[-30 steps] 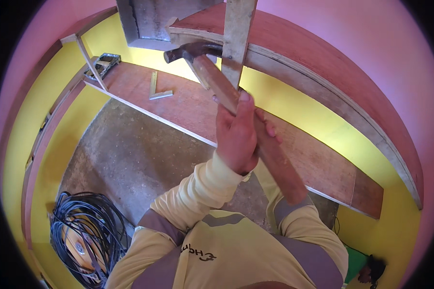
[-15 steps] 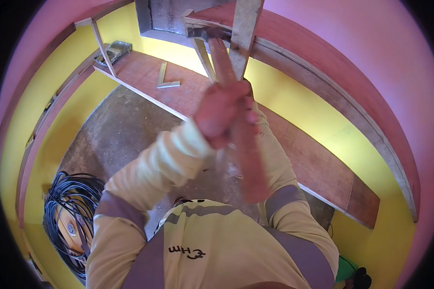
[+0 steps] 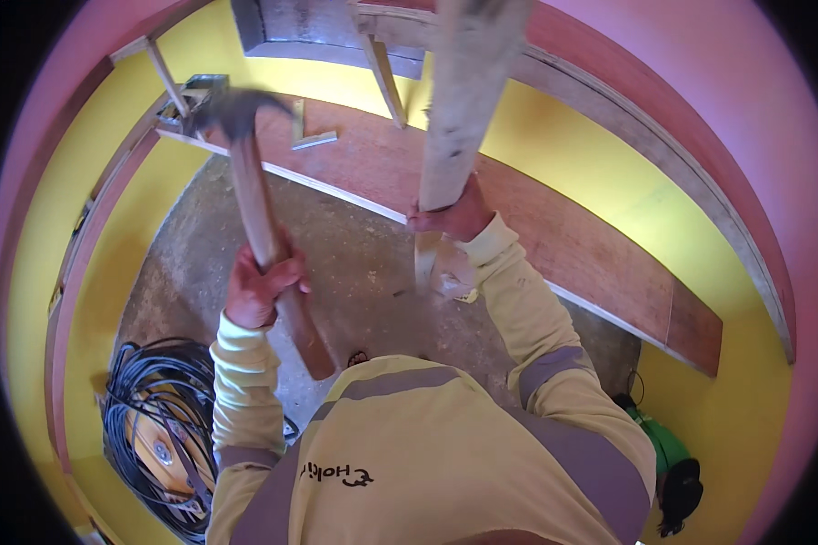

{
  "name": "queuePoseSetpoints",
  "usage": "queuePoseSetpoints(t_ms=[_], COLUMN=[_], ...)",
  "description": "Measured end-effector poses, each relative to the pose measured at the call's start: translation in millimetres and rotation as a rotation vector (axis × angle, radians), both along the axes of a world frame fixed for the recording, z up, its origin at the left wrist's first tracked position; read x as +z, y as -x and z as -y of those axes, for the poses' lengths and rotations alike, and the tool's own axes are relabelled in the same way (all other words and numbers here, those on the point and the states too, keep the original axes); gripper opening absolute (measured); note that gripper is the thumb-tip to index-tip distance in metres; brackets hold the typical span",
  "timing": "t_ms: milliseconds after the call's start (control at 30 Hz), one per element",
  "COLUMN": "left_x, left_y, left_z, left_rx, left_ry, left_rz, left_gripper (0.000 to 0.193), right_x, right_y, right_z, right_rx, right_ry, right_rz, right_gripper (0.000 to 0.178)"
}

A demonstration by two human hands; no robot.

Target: The person measures and aligns wooden boards against a wall and shelf structure, using a level and a hammer to secure a vertical support beam by driving nails into it.

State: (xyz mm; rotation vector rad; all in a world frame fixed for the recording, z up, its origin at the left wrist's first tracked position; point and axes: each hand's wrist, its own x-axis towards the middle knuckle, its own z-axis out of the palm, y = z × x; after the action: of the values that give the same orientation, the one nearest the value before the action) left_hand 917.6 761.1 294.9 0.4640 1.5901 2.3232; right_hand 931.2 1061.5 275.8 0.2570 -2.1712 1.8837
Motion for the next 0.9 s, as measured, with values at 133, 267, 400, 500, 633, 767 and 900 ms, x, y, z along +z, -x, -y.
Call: queuePoseSetpoints(t_ms=[133, 267, 400, 500, 633, 767, 900], left_x=[-35, -54, -15, -3, -62, -48, 9], left_y=[8, -3, 5, 10, -10, -34, -43], left_z=[5, 14, -17, -42, -64, -78, -116], left_rx=[0.321, 0.014, -0.493, -0.797, -0.415, -0.778, -0.738], left_ry=[0.578, 0.316, 0.037, -0.223, -0.110, 0.025, -0.335], left_rz=[-0.150, -0.005, -0.023, -0.165, -0.292, -0.119, 0.122], left_gripper=[0.035, 0.037, 0.039, 0.037, 0.056, 0.061, 0.059], right_x=[33, 86, 186, 217, 219, 215, 199], right_y=[-37, -85, -117, -129, -187, -258, -329], right_z=[-15, -10, 31, 47, 12, -28, -73], right_rx=[-0.180, -0.833, -1.102, -1.305, -1.023, -0.884, -0.942], right_ry=[0.123, -0.358, -0.546, -0.431, -0.317, -0.060, 0.069], right_rz=[-0.281, -0.618, -0.991, -0.786, -0.726, -0.758, -0.805], right_gripper=[0.057, 0.108, 0.080, 0.081, 0.057, 0.031, 0.031])
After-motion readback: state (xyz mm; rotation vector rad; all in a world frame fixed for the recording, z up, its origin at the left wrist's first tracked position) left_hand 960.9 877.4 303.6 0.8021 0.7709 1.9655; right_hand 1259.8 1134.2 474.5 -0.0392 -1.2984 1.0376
